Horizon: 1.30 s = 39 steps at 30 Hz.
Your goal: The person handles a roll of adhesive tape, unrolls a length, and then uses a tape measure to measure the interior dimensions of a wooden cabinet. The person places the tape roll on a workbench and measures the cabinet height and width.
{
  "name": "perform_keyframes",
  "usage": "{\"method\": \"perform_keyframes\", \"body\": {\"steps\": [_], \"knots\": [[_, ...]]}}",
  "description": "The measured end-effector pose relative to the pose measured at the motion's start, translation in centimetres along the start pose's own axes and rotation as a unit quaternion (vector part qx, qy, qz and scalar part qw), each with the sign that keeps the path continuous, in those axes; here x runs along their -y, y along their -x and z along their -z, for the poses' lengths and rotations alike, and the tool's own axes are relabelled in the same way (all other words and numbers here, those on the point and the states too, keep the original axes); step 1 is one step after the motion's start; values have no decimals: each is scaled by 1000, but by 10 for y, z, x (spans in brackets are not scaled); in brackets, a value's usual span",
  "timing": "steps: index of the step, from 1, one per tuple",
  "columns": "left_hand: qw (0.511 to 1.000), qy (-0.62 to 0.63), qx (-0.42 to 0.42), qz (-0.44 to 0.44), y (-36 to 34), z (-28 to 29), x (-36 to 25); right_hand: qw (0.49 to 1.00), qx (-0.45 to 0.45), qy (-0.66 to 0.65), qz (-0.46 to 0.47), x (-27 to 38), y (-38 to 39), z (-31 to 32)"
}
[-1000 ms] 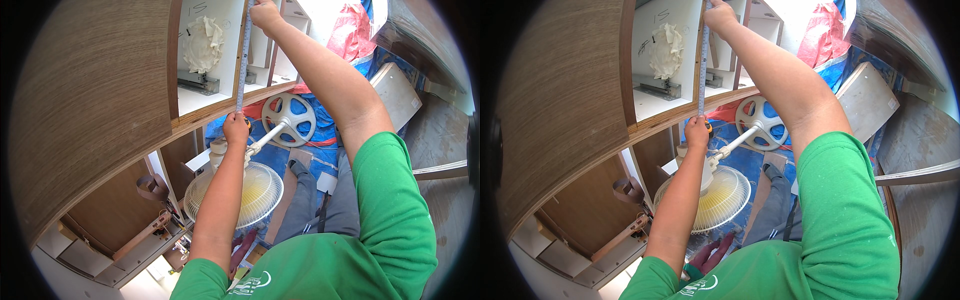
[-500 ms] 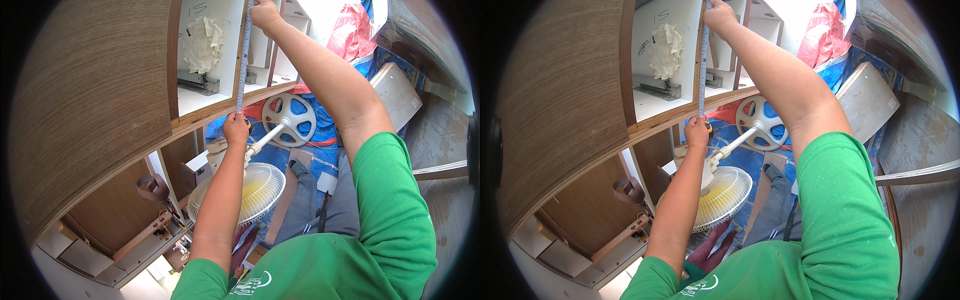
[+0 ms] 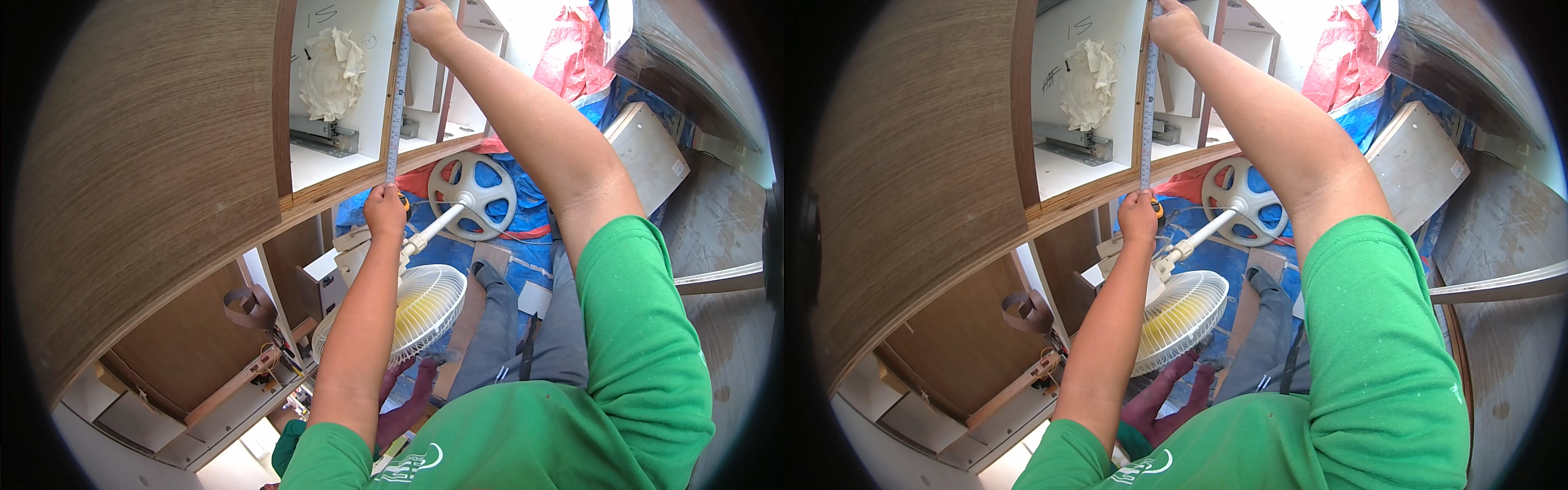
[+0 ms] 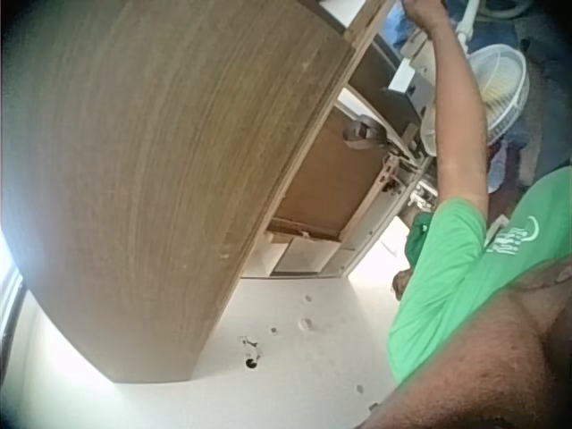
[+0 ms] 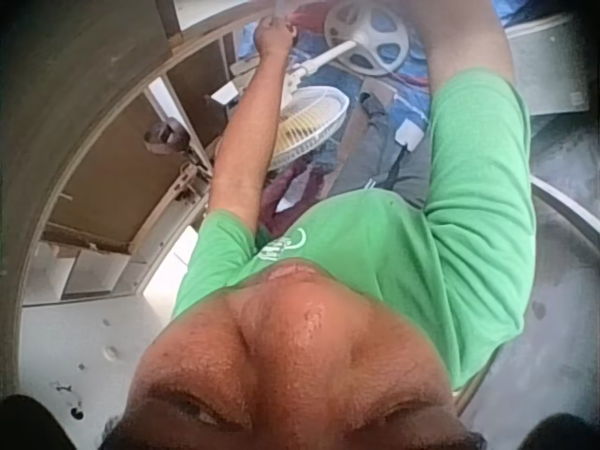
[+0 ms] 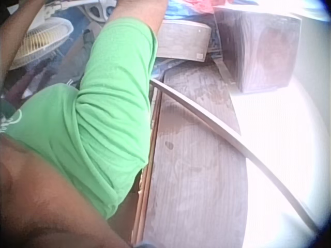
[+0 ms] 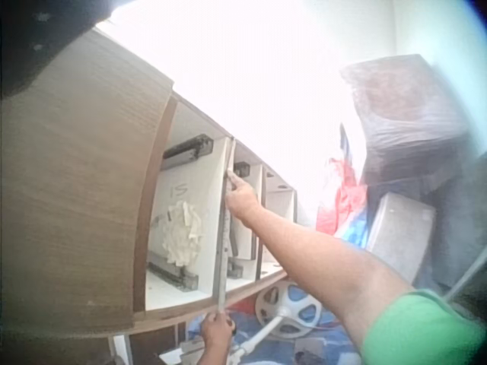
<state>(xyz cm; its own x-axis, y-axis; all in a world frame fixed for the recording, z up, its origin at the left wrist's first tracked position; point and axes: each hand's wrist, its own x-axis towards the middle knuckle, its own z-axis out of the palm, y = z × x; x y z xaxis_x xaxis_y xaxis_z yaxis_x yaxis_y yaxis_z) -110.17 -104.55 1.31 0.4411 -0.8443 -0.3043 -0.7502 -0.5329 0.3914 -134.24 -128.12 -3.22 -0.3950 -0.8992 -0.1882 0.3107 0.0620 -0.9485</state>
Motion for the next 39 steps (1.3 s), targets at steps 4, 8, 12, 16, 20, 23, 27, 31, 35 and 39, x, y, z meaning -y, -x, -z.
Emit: {"method": "perform_keyframes", "body": {"steps": [4, 8, 12, 16, 20, 23, 27, 31, 35, 39], "knots": [[1000, 3, -1, 8, 0, 0, -1, 999, 21, -8, -46, -1, -1, 3], [1000, 9, 0, 3, -2, -1, 2, 999, 24, 0, -42, 5, 1, 4], [1000, 10, 0, 5, -4, -2, 5, 999, 27, 4, -45, 6, 1, 5], [1000, -2, 2, 7, -6, -2, 7, 999, 23, -4, -35, 3, 1, 4], [1000, 5, -1, 12, -5, -2, 6, 999, 19, -1, -33, 3, 1, 4], [1000, 6, 1, 13, -3, -1, 3, 998, 35, -15, -45, 6, 1, 6], [1000, 16, 7, 14, -1, 0, 1, 998, 38, -21, -48, 6, 2, 8], [999, 33, 9, 24, -2, -1, 2, 999, 29, -29, -29, 3, 1, 5], [999, 29, 12, 28, -3, -1, 4, 998, 35, -46, -29, 0, -1, 4], [999, 27, 9, 32, -3, -1, 2, 996, 59, -41, -53, 0, -2, 7]]}}
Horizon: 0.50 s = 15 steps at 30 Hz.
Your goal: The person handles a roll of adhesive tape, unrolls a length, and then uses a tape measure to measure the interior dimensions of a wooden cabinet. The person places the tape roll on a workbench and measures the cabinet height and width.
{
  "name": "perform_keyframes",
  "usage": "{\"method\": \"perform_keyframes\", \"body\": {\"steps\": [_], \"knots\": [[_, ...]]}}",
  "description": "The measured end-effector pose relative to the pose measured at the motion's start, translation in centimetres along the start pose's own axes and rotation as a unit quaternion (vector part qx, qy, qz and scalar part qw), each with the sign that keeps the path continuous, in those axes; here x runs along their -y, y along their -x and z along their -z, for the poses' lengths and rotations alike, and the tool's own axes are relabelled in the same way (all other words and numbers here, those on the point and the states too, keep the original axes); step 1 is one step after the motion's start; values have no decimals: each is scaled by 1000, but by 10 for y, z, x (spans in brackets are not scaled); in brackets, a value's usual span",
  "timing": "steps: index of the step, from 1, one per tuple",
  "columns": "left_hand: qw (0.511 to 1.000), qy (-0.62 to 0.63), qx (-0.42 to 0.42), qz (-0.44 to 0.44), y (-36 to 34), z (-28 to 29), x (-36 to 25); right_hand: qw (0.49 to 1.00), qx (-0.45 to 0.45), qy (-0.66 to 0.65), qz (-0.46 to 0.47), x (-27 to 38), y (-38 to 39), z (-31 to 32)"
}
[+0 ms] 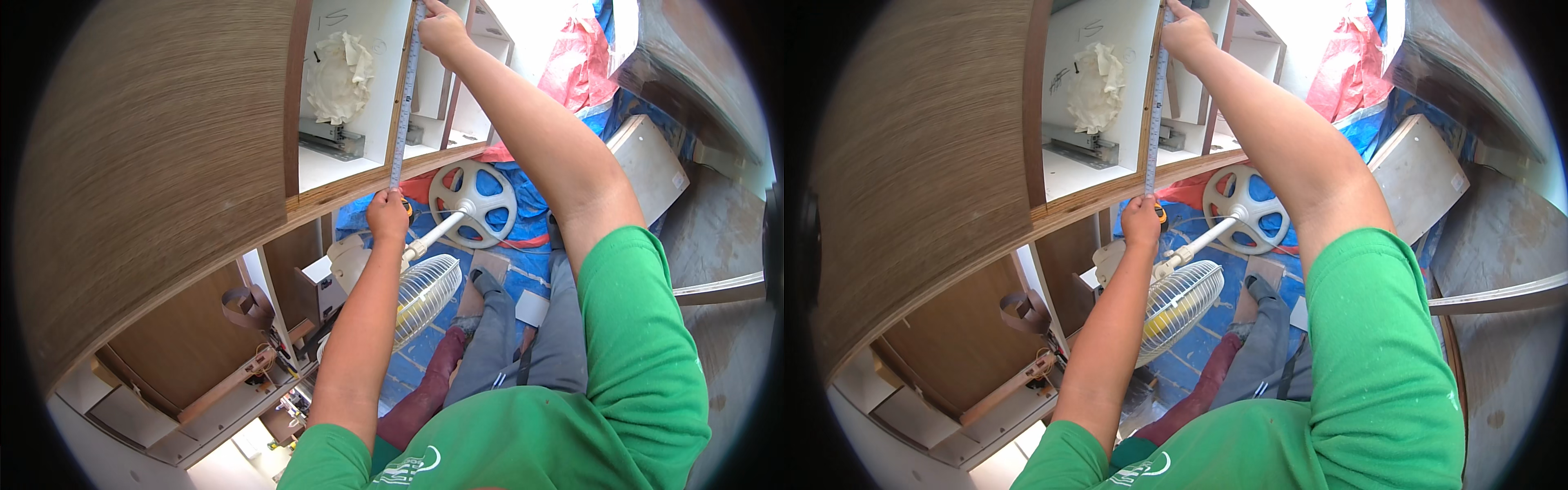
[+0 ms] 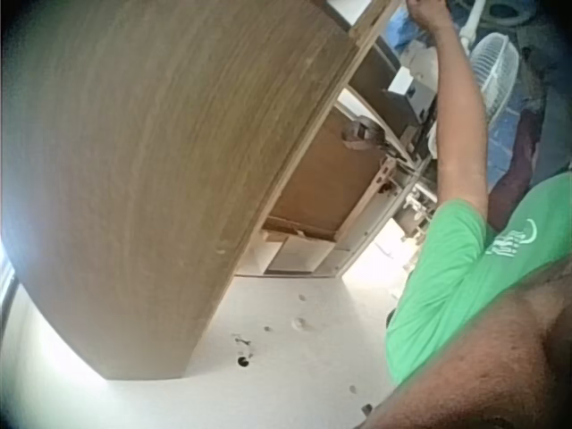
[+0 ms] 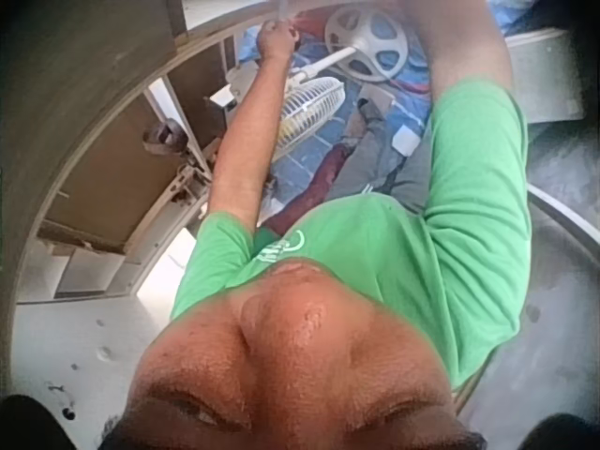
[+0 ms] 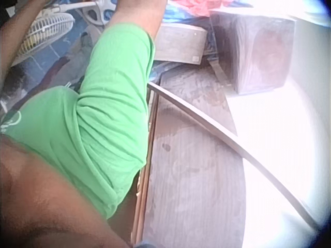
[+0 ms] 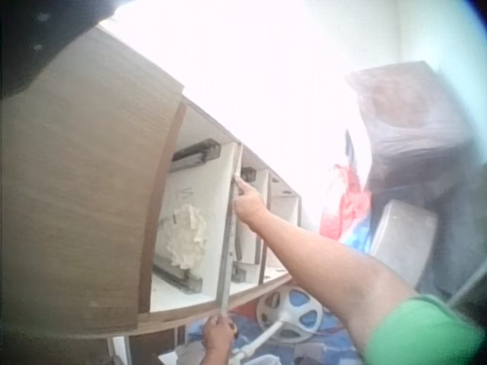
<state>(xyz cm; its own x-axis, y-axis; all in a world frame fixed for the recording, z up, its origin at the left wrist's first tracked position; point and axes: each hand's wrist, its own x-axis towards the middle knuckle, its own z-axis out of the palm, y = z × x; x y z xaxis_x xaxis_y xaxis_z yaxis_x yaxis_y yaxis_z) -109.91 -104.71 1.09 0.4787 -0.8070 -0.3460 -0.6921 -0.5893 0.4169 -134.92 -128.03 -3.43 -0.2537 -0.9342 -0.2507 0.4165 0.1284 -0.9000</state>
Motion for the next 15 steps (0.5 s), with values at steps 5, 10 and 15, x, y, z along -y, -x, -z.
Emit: {"method": "perform_keyframes", "body": {"steps": [5, 10, 15], "knots": [[1000, 1, -2, -4, 2, 0, -1, 999, -20, 21, 19, 3, 1, -3], [1000, 1, -3, -1, 4, 0, -3, 999, -7, -6, -34, 5, 2, -1], [999, -49, -4, -10, 6, 3, -8, 998, 7, -34, -61, -7, -5, -2]]}}
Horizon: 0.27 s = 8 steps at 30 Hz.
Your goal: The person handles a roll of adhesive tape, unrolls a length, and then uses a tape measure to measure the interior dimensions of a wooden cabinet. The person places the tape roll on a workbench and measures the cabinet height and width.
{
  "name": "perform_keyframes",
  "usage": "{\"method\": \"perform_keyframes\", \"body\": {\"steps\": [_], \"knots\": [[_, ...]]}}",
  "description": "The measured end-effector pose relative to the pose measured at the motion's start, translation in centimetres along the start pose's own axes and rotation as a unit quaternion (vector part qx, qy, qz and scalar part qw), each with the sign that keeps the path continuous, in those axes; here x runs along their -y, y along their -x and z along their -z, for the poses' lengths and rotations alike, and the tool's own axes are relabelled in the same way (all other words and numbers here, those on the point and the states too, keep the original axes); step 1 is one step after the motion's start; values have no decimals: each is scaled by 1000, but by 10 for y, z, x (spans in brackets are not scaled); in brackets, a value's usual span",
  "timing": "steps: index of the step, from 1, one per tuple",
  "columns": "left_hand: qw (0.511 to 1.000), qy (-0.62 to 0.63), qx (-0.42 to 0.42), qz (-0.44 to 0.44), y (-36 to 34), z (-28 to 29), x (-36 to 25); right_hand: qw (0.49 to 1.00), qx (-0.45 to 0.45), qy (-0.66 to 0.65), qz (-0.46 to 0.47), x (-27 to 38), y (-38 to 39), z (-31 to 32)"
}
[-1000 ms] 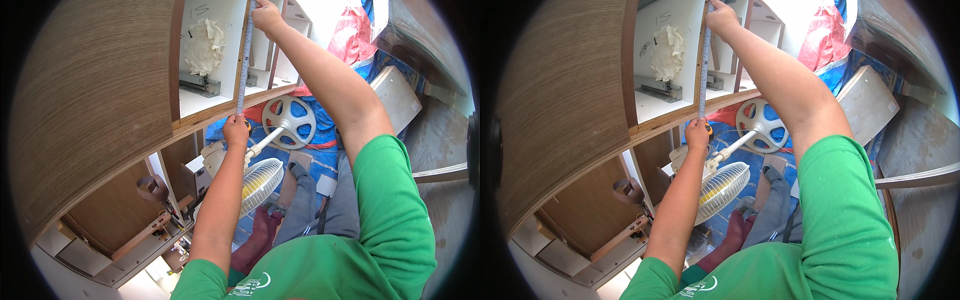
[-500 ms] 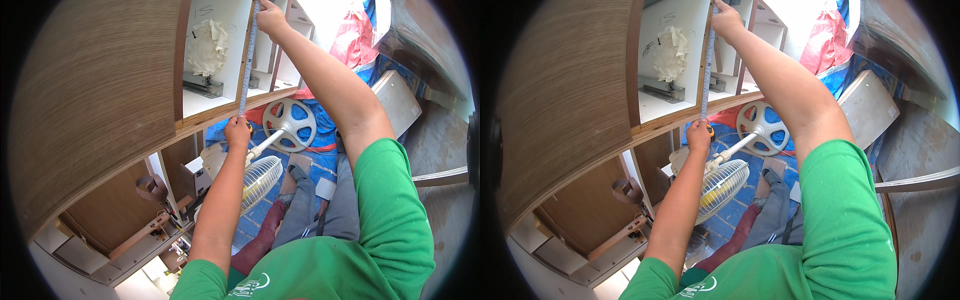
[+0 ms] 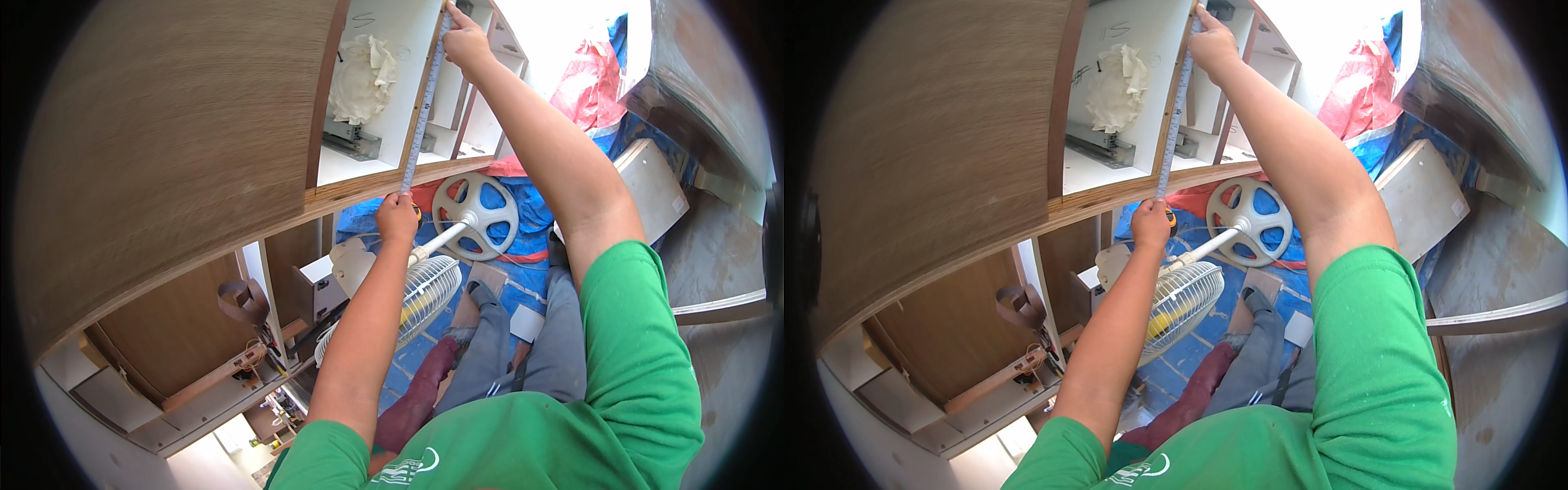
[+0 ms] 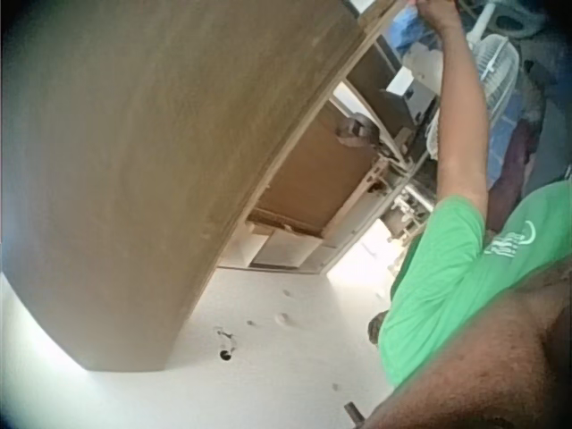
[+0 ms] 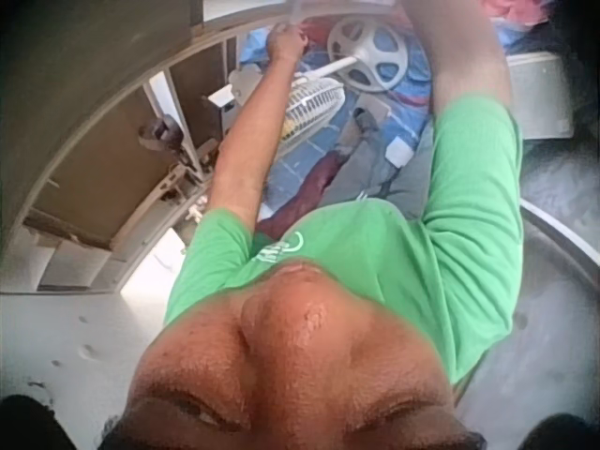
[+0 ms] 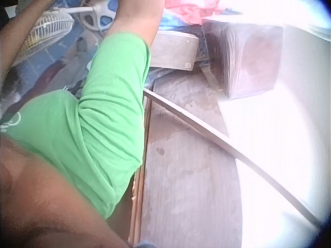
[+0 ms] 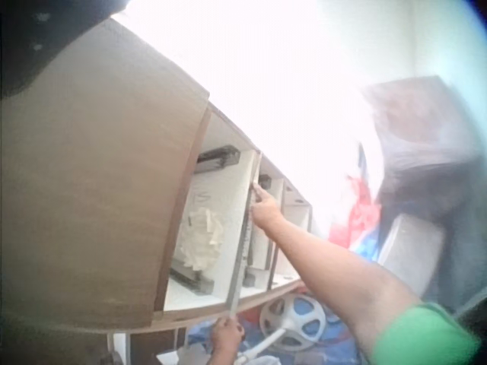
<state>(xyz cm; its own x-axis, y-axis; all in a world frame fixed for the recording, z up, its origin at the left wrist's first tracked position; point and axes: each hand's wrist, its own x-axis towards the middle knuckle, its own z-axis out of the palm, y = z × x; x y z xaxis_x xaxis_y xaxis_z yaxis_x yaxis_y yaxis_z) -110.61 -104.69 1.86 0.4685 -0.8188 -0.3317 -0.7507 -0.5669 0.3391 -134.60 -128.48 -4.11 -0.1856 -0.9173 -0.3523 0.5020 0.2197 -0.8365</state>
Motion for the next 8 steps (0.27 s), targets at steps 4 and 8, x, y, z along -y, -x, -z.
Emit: {"method": "perform_keyframes", "body": {"steps": [4, 8], "knots": [[1000, -14, 10, -7, -1, -2, -2, 998, -20, 41, 49, -2, 0, 7], [997, -19, -21, -74, 11, -17, 2, 990, -63, 76, 96, 25, 11, -48]]}}
